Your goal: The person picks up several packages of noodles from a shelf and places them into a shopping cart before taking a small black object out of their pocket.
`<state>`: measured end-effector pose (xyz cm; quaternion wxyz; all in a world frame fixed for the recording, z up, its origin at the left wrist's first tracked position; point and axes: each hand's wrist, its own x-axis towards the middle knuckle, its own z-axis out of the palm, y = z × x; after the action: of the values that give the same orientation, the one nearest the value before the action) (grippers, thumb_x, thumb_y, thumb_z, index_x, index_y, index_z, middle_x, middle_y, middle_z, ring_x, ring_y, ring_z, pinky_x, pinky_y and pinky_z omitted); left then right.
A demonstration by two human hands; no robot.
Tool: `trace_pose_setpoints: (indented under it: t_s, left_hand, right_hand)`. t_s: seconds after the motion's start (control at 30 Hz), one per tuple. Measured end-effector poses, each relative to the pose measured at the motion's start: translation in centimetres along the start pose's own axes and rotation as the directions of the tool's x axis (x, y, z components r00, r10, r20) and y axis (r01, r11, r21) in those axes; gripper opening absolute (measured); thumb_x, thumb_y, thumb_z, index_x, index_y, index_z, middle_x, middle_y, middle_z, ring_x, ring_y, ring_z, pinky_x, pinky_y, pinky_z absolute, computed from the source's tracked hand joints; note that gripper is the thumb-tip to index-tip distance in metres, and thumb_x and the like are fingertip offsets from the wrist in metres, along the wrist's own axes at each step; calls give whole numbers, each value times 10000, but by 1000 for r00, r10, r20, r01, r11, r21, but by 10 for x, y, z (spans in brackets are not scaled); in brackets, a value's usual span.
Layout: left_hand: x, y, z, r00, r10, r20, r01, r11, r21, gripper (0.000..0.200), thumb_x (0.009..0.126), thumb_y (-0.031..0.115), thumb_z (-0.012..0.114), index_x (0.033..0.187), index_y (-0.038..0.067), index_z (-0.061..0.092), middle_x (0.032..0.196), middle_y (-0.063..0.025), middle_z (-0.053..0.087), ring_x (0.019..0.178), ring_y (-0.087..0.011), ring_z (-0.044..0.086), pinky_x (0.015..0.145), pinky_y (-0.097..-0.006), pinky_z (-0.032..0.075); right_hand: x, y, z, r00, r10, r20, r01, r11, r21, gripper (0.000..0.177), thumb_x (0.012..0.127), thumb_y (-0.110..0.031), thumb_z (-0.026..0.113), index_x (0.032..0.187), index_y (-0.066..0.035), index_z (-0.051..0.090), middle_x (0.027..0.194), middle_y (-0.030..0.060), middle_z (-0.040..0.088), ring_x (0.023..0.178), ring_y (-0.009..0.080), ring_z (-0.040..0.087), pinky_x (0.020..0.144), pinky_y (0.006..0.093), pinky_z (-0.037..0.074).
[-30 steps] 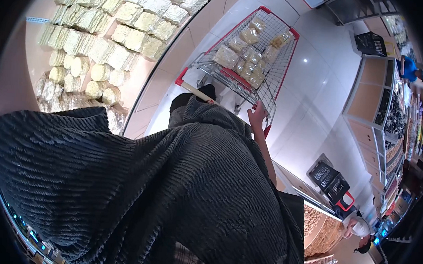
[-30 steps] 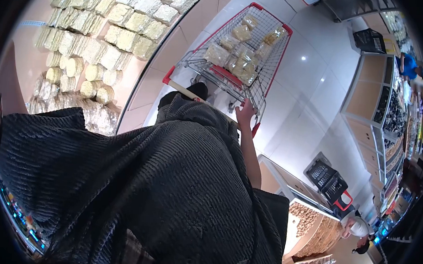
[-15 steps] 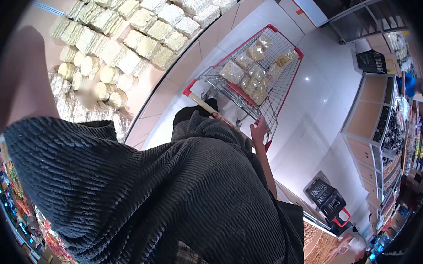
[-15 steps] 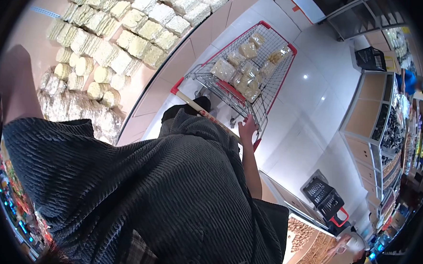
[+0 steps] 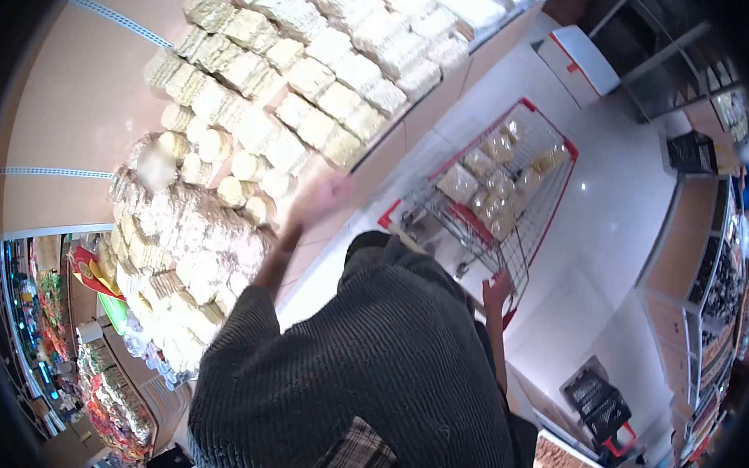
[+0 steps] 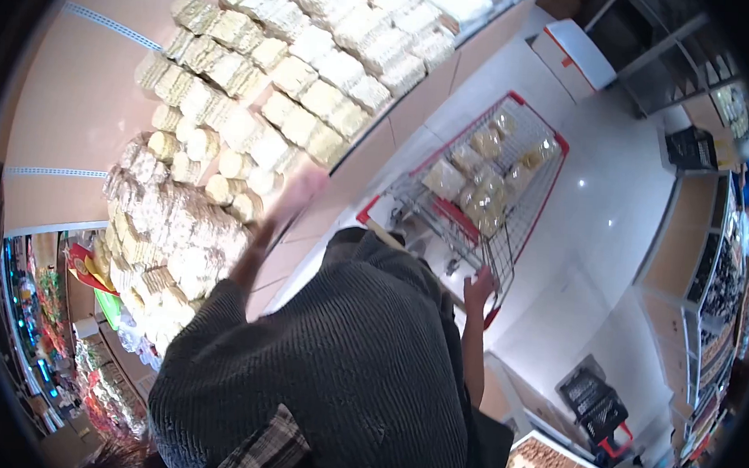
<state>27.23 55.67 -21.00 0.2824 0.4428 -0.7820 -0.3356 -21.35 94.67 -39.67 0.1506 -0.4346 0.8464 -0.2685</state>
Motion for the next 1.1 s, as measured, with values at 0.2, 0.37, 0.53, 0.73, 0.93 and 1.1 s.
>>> trace_pose_setpoints:
  t_s: [0.2,0.37,0.53,0.73,0.93,1.1]
  left_hand:
    - [-143,66,15,563,-576,592,821,473,-320,269,1038,261,713,1161,23,690,993,-19,686,846,-106,663,703,-265,592]
    - [-163,81,0,742,-370,560,627,678,-383,271,1047,210,677,1237,18,654,1212,-44,638,987,-109,626,902,-301,570]
    - [-190,98,-1,901,-240,362,234,970,61,462,1028,163,636,1452,11,533,1443,-188,566,1249,-324,649,1074,-377,527]
    - [-175,76,13,805,-357,473,146,893,426,325,988,211,580,1225,-11,584,1260,-253,645,1102,-376,690,844,-492,600]
    - [-148,106,4,794,-464,393,321,869,377,256,1009,223,560,1122,-1,609,1008,-242,714,997,-425,705,792,-527,579]
    - [-179,55,7,899,-203,388,58,933,355,287,999,219,593,1244,75,632,1049,-197,748,956,-378,735,788,-495,600]
  right_hand:
    - [9,-47,-26,982,149,112,-152,988,11,528,763,-82,739,1256,-53,553,1084,112,671,1032,287,671,1084,507,351]
    - [19,-64,-32,977,168,135,-170,985,5,531,743,-52,703,1243,-15,529,1110,152,651,1019,304,674,1041,497,420]
    - [26,-73,-23,980,165,114,-165,986,-6,521,801,-60,711,1286,-14,527,1113,151,666,1045,305,681,1061,509,392]
    - [40,-86,-20,979,171,115,-168,985,-37,505,831,-69,716,1297,-19,529,1122,143,672,1048,295,684,1073,518,364]
    - [55,-93,-15,972,195,133,-192,981,-33,501,843,-83,711,1310,-16,545,1141,131,662,1051,295,673,1058,507,374]
    - [62,-96,-12,978,171,121,-166,985,-49,473,850,-99,695,1290,-14,545,1147,137,652,1046,299,666,1050,510,376]
